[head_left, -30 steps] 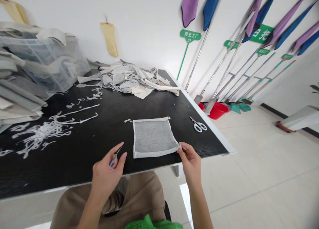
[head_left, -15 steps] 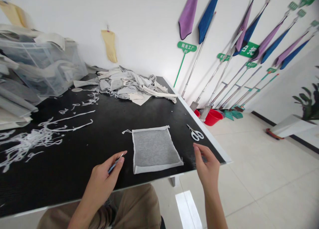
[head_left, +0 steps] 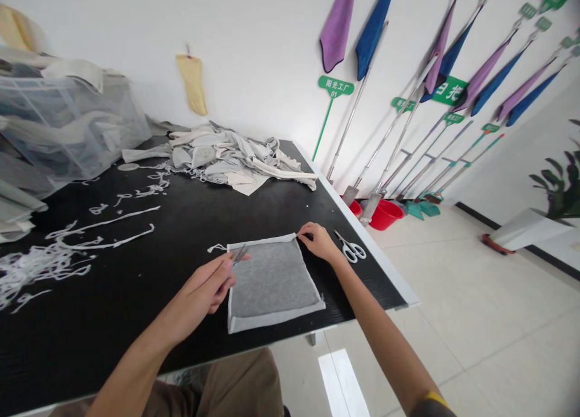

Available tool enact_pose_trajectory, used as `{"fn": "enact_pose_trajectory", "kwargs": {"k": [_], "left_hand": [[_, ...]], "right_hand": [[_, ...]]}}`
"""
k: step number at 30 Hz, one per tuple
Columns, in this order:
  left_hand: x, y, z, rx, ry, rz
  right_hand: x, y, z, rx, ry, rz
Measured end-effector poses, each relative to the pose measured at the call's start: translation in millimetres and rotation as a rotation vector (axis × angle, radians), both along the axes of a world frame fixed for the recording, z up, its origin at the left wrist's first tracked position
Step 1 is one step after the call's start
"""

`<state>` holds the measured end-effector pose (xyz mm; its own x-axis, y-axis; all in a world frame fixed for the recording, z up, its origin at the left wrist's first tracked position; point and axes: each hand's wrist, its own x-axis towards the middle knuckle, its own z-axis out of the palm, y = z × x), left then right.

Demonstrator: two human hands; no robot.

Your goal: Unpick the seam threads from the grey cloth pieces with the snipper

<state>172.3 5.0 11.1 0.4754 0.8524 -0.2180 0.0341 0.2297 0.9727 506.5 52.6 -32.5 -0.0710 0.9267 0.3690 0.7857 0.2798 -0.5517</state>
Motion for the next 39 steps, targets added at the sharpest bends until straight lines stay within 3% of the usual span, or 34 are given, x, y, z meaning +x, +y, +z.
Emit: {"fn": "enact_pose_trajectory", "kwargs": {"k": [6, 9, 14, 26, 39], "left_hand": [[65.7, 24.7, 23.7, -0.115, -0.037, -0.207], [102.1, 41.3, 17.8, -0.206, -0.044, -0.255], [140.4, 57.7, -5.7, -0.35, -0.102, -0.205], [157.1, 53.4, -30.2, -0.464, -0.309, -0.177], [149.4, 48.9, -31.3, -0.494, -0.392, -0.166]], "right_hand": [[7.4, -8.8, -2.0, 0.076, 0.124, -0.088], [9.7, -9.3, -0.9, 0.121, 0.168, -0.134], [12.9, -8.1, -1.5, 0.138, 0.212, -0.137], [11.1, -13.2, 6.0, 0.109, 0.255, -0.097], [13.9, -13.7, 9.9, 0.106, 0.289, -0.103]]}}
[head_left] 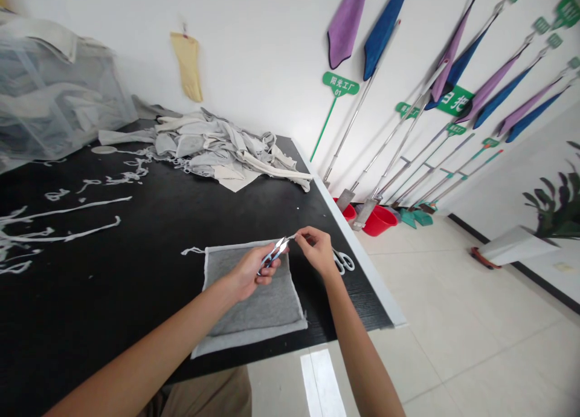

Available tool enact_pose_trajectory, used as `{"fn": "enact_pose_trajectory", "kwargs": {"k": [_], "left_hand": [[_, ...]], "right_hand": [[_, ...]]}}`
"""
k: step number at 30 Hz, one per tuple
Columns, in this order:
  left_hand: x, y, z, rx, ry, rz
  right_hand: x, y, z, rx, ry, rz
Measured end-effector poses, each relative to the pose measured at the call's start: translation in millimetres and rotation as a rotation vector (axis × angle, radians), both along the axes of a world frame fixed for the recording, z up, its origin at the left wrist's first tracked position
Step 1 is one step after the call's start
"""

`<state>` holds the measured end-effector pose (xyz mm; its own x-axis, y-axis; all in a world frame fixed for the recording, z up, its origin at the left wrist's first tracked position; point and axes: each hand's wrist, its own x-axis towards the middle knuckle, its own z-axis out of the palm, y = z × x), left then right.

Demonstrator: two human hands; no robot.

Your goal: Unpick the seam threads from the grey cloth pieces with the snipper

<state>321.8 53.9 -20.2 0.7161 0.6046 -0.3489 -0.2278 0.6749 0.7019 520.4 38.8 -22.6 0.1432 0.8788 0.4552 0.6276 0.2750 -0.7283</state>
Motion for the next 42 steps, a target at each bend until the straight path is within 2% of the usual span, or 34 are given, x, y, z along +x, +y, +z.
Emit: {"fn": "enact_pose_trajectory", "kwargs": {"k": [9, 17, 29, 42], "left_hand": [[5.1, 0.9, 1.0, -0.016, -0.009, -0.004], [3.3, 2.2, -0.6, -0.04, -0.015, -0.021], [8.2, 6.5, -0.6, -0.066, -0.03, 0.026], [8.3, 6.0, 5.3, -0.074, -0.032, 0.029]], "right_hand": [[-4.2, -3.5, 3.9, 0.0, -0.007, 0.067], [-1.2, -4.5, 3.7, -0.005, -0.01, 0.048], [-7.3, -9.3, 10.9, -0.017, -0.039, 0.104], [-5.3, -12.1, 10.3, -0.036, 0.002, 0.183]]}}
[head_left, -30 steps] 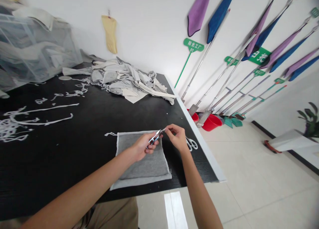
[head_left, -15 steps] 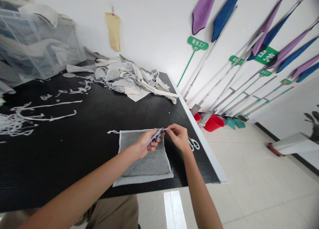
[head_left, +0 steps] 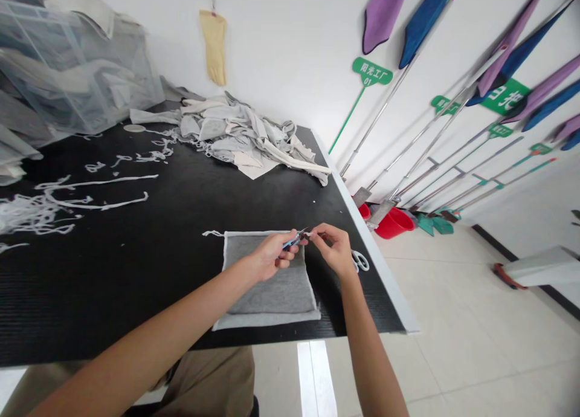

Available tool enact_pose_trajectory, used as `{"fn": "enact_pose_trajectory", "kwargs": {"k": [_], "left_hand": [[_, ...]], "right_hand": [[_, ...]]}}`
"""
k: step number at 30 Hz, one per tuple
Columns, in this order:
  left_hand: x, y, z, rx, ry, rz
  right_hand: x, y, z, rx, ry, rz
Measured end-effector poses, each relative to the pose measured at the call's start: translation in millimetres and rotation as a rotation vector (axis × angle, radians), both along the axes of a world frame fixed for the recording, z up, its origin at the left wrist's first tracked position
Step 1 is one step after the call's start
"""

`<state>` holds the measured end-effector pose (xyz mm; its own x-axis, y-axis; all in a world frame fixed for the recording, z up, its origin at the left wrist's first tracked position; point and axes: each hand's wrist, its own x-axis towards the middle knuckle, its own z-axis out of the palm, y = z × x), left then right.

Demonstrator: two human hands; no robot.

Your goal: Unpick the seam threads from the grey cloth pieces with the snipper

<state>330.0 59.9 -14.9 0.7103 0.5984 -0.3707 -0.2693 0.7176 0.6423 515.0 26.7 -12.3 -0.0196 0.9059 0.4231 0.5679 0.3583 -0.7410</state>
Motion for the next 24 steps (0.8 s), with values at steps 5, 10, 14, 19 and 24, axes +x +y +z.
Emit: {"fn": "enact_pose_trajectory", "kwargs": {"k": [5, 10, 14, 19, 24], "left_hand": [[-0.7, 0.1, -1.2, 0.007, -0.007, 0.036], [1.0, 0.6, -4.8, 0.003, 0.009, 0.04], [1.7, -0.7, -4.5, 0.004, 0.032, 0.04], [1.9, -1.4, -2.4, 0.02, 0.056, 0.044], [1.5, -0.8, -0.4, 0.039, 0.068, 0.056]], "right_hand": [[0.3, -0.1, -0.6, 0.002, 0.003, -0.011], [0.6, -0.4, -0.1, 0.002, 0.025, -0.021], [1.0, -0.8, 0.6, -0.008, 0.028, -0.019], [1.6, -0.6, 0.1, -0.024, 0.028, 0.022], [1.5, -0.3, -0.7, -0.028, 0.041, 0.03]]}}
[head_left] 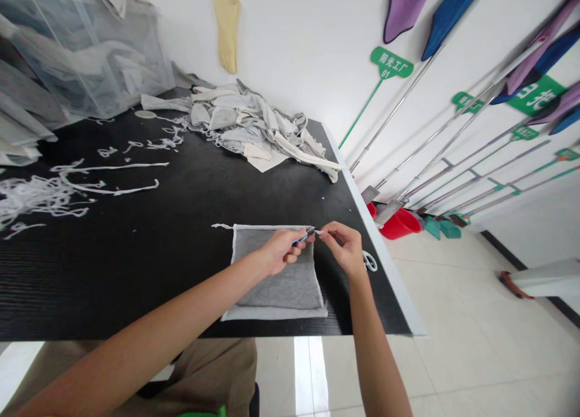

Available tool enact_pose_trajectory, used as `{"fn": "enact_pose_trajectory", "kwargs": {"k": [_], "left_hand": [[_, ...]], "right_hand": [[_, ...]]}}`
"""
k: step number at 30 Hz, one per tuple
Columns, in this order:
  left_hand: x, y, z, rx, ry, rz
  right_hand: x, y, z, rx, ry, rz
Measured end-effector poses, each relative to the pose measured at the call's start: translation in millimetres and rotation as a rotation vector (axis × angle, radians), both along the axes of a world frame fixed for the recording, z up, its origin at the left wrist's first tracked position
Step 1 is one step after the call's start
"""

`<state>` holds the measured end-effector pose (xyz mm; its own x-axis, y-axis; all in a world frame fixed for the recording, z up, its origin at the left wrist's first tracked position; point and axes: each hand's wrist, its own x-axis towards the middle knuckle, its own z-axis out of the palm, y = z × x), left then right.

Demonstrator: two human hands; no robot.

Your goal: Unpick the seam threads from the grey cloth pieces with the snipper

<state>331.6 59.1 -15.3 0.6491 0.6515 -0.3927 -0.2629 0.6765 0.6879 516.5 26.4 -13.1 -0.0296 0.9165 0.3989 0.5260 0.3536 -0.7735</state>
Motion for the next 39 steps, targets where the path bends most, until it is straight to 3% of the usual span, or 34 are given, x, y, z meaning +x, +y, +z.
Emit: {"fn": "enact_pose_trajectory", "kwargs": {"k": [39], "left_hand": [[-7.4, 2.8, 0.1, -0.048, -0.011, -0.037]], "right_hand": [[7.8, 1.2, -3.3, 0.002, 0.09, -0.006]]}}
